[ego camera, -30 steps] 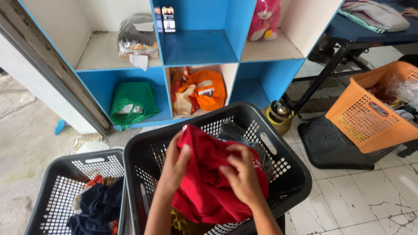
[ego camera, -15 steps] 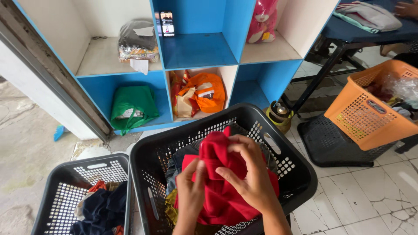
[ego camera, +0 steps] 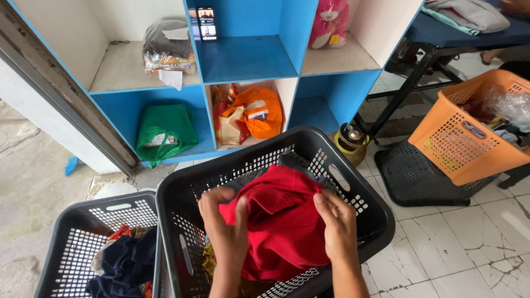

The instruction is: The person takes a blue shirt and a red shirt one at a time from a black laundry basket, shakes them out, and begins folding them inside the basket.

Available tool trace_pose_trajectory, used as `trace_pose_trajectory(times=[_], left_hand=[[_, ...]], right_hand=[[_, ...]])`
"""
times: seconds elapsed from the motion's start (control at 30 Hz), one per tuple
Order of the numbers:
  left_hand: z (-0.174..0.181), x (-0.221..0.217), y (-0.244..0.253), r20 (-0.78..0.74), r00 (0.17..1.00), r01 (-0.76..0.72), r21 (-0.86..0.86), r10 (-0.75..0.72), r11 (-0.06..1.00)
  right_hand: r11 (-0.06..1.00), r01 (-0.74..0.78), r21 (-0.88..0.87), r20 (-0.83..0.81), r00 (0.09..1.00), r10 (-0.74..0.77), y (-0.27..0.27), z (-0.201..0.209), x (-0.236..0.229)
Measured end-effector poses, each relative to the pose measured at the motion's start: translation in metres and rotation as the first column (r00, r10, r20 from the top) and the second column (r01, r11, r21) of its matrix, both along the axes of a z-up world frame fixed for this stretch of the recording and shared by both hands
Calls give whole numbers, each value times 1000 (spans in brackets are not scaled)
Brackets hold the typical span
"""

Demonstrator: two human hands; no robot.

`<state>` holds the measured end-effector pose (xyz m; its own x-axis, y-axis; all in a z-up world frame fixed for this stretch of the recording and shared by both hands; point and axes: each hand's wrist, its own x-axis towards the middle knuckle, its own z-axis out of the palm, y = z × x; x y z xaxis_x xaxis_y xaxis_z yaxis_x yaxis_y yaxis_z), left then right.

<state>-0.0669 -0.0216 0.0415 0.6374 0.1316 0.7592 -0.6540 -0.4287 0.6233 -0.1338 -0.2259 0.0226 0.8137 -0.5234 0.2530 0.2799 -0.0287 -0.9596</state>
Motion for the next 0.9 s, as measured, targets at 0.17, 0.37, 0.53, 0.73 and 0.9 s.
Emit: trace_pose_trajectory(times=[0.17,0.37,0.53,0.73,0.9], left_hand=[[19,-21,-17,-116,959,281,242,-260,929],[15,-5,-16,-272,946,217,133,-175,967],[7,-7,-12,-406,673,514,-343,-618,786],[-7,2,-13,-384,583,579,-422,-716,698],[10,6,16,-320,454,386,-771,-832,507]], right_hand=[[997,58,-60,12,998,-57,21,-7,-5],[979,-67,-193,72,994,83,36,14,-14],[964,-198,-175,57,976,211,30,17,-11],[911,-225,-346,36,967,253,38,11,-10],[916,-26,-400,39,998,46,20,17,-13]])
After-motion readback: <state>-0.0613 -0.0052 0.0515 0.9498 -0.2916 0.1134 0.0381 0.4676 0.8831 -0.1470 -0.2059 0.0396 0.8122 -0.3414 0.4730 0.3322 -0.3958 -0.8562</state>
